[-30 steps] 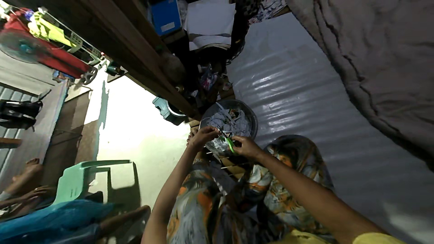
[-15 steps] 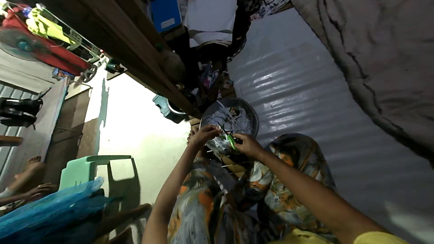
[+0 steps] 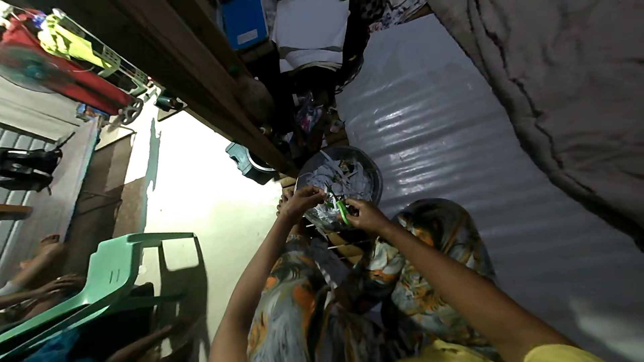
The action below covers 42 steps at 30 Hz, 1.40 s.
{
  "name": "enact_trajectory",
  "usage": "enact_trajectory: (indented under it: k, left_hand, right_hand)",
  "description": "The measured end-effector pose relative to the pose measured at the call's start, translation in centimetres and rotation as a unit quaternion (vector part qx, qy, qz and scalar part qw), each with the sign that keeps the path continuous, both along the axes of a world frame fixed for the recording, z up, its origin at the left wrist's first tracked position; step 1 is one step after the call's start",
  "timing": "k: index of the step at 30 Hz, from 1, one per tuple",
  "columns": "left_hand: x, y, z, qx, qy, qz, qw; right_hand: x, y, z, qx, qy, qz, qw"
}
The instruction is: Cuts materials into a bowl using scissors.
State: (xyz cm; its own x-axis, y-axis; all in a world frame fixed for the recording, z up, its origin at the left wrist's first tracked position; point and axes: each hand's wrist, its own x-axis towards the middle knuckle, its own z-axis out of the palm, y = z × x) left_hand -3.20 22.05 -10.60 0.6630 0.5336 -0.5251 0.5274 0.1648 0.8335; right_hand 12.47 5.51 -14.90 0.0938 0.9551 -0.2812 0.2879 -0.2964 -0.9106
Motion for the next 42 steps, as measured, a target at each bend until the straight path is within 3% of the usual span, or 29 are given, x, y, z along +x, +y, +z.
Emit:
enact_trajectory:
  k: [18, 28, 42]
  left_hand:
    - [0.19, -0.21, 0.18, -0.007, 0.018, 0.011, 1.0]
    - [0.14, -0.27, 0.37, -0.012, 0.007, 0.014, 1.0]
    - [0.26, -0.23, 0.31, -0.014, 0.0, 0.01, 1.0]
  right_hand:
    - [-0.34, -0.32, 0.16, 0.016, -0.013, -0.032, 0.999]
    - [-0.28, -0.14, 0.38, -0.015, -0.004, -0.009, 1.0]
    - [-0.41, -0.18, -0.26, 0.016, -0.009, -0.004, 1.0]
